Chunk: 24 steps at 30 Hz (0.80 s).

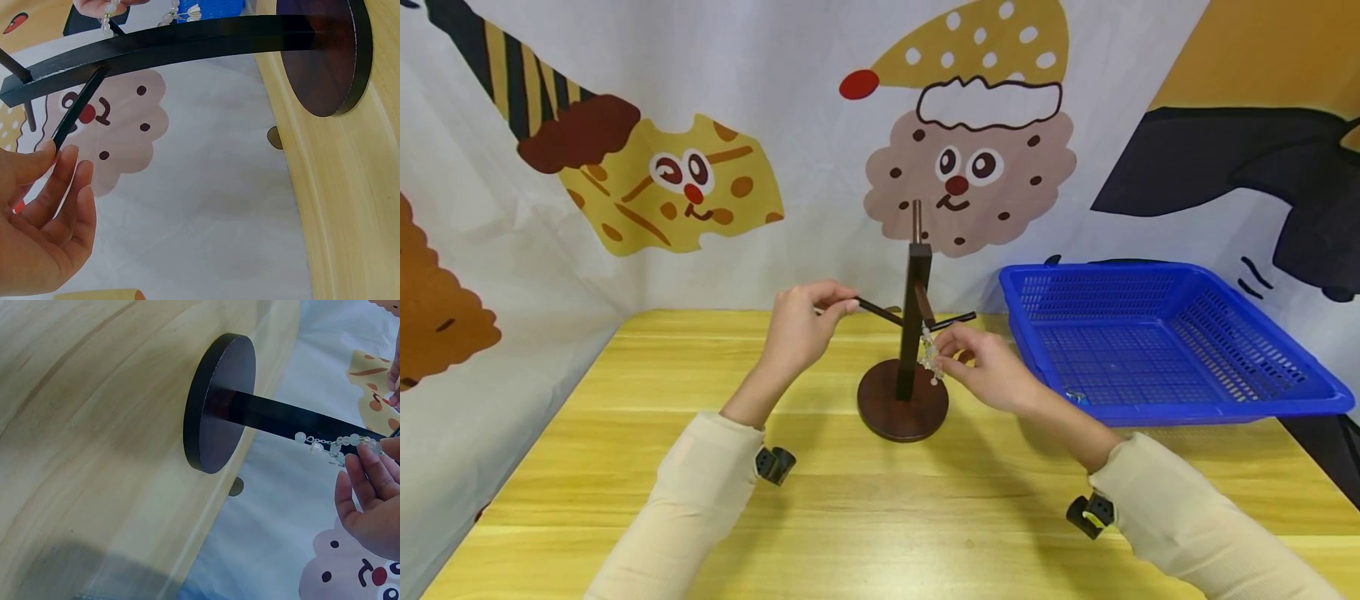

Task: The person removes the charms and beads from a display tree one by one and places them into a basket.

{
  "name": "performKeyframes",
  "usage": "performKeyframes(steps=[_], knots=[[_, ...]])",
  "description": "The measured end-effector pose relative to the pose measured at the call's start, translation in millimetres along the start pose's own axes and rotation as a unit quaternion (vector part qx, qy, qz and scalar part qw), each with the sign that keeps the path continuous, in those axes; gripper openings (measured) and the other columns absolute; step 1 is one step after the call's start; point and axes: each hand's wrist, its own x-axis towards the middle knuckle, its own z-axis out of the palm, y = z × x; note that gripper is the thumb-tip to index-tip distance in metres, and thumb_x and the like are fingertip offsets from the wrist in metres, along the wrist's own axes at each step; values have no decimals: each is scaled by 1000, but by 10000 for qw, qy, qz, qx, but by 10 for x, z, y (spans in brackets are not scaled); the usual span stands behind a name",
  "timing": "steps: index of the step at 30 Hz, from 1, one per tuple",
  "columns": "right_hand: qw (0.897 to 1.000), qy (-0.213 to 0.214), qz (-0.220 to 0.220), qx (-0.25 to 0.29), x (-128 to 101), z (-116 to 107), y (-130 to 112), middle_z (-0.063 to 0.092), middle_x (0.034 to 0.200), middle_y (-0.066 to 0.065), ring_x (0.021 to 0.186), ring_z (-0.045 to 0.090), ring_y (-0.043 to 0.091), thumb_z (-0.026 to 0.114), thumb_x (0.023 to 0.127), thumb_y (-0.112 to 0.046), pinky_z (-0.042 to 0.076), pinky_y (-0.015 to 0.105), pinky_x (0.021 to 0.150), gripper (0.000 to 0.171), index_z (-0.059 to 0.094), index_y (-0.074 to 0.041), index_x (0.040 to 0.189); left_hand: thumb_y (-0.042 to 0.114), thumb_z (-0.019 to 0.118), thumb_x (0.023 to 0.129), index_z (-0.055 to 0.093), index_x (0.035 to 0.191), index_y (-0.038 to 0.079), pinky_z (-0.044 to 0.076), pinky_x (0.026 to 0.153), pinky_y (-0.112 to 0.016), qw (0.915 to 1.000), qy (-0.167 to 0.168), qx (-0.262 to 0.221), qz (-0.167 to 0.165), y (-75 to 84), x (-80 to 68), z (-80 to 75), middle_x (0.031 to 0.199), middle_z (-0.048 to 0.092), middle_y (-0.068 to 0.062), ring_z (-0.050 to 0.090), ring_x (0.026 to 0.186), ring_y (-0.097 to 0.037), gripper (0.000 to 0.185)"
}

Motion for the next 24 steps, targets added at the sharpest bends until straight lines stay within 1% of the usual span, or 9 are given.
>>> performKeyframes(steps=[6, 14, 19, 24], knots=[[9999, 59, 59, -138, -8, -67, -10, 64, 82, 7, 79, 60, 18, 58, 85, 3, 47, 37, 71, 6, 59, 1, 91, 15, 63, 87, 72, 94, 5, 49, 64, -36, 10000, 30, -4, 63, -6, 1, 5, 85, 69, -8, 64, 76, -23, 15], [9996, 97, 189, -196, -37, -157, -45, 64, 81, 3, 78, 60, 18, 59, 86, 0, 47, 33, 71, 5, 60, -1, 91, 15, 63, 86, 72, 93, 5, 50, 67, -36, 10000, 29, -18, 41, -4, 4, 12, 85, 69, -8, 63, 76, -22, 15], [9994, 135, 228, -215, -45, -211, -64, 64, 82, 6, 78, 60, 18, 59, 85, 2, 48, 32, 69, 6, 60, -1, 90, 14, 63, 86, 72, 93, 4, 50, 67, -36, 10000, 38, -18, 35, -9, 4, 11, 85, 69, -8, 63, 77, -22, 15], [9989, 170, 369, -219, -54, -277, -67, 64, 82, 8, 76, 61, 19, 59, 85, 2, 49, 31, 68, 6, 61, 0, 91, 14, 63, 86, 72, 92, 4, 50, 67, -37, 10000, 61, -22, 65, -11, 5, 11, 85, 69, -9, 64, 77, -23, 15]])
